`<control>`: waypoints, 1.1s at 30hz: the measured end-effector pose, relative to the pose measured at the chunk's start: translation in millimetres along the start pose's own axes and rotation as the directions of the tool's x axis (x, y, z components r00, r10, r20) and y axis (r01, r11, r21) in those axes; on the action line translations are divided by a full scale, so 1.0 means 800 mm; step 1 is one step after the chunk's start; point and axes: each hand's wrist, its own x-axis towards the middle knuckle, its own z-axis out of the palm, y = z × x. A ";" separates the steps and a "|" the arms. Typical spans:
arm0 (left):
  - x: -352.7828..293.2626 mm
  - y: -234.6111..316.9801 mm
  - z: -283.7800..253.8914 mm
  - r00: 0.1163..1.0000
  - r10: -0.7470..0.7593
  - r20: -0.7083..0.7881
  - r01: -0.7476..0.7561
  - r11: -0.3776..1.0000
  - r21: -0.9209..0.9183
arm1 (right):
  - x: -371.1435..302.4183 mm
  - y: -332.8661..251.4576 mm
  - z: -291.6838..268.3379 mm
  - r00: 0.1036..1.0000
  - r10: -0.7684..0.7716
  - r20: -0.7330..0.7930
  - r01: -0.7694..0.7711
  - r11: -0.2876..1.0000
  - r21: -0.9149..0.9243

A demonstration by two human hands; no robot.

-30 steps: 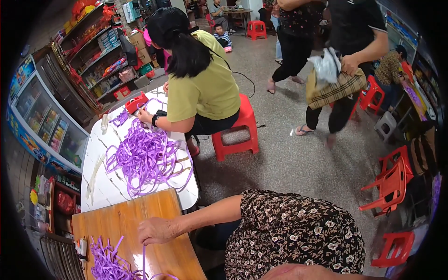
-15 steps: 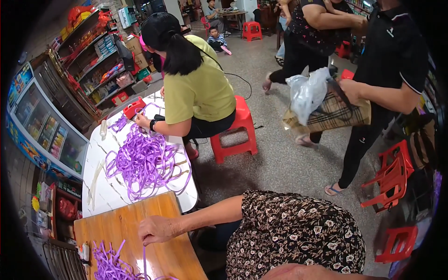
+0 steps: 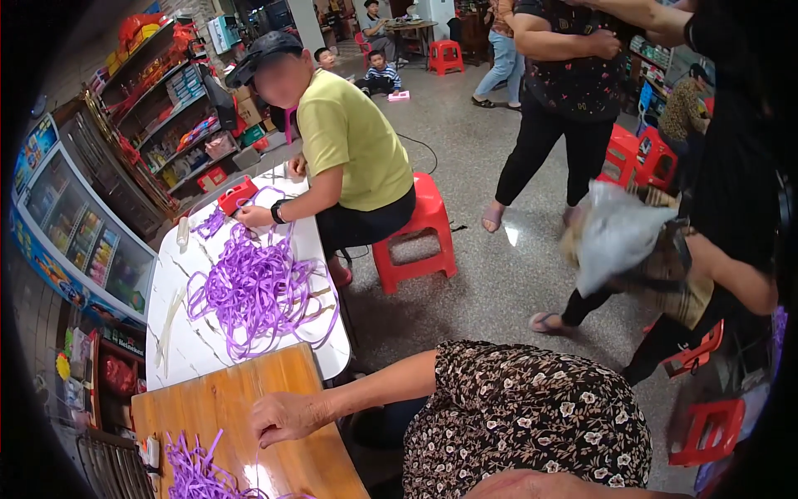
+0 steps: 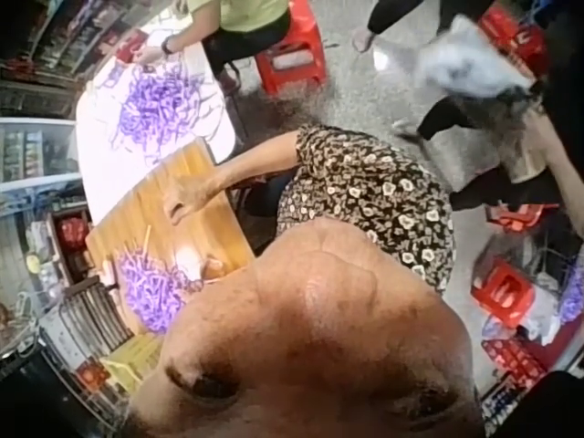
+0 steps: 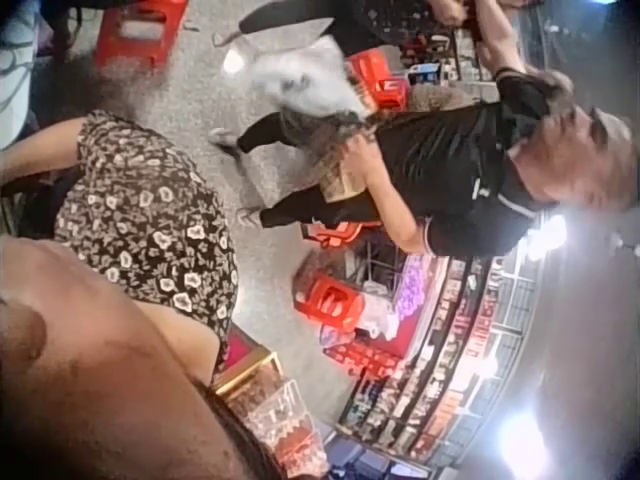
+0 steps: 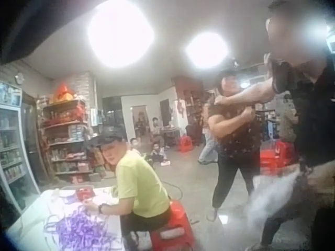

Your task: The person ties knots in purple ribbons by hand, working through them one at a time from a pile on a wooden table. They form a loop and pull the end through to create a knot before setting it aside and reaching for another ribbon.

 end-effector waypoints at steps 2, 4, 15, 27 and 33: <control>0.004 0.001 -0.009 1.000 0.005 0.026 -0.005 1.000 0.003 | 0.004 -0.008 0.003 0.999 0.023 -0.034 -0.021 0.999 0.043; -0.013 0.009 0.005 0.999 0.007 0.051 -0.007 1.000 0.005 | 0.011 -0.016 0.006 0.996 0.068 -0.054 -0.064 0.995 0.073; -0.066 0.029 0.066 0.932 0.355 -0.076 -0.327 0.912 0.249 | 0.050 -0.041 0.046 0.941 0.314 0.124 -0.293 0.576 0.763; -0.044 0.008 0.056 0.922 0.361 -0.137 -0.283 0.873 0.397 | 0.081 -0.015 0.075 0.889 0.385 0.247 -0.347 0.216 0.913; -0.021 -0.008 0.035 0.904 0.405 -0.138 -0.330 0.865 0.378 | 0.075 -0.013 0.094 0.833 0.418 0.362 -0.412 0.032 0.911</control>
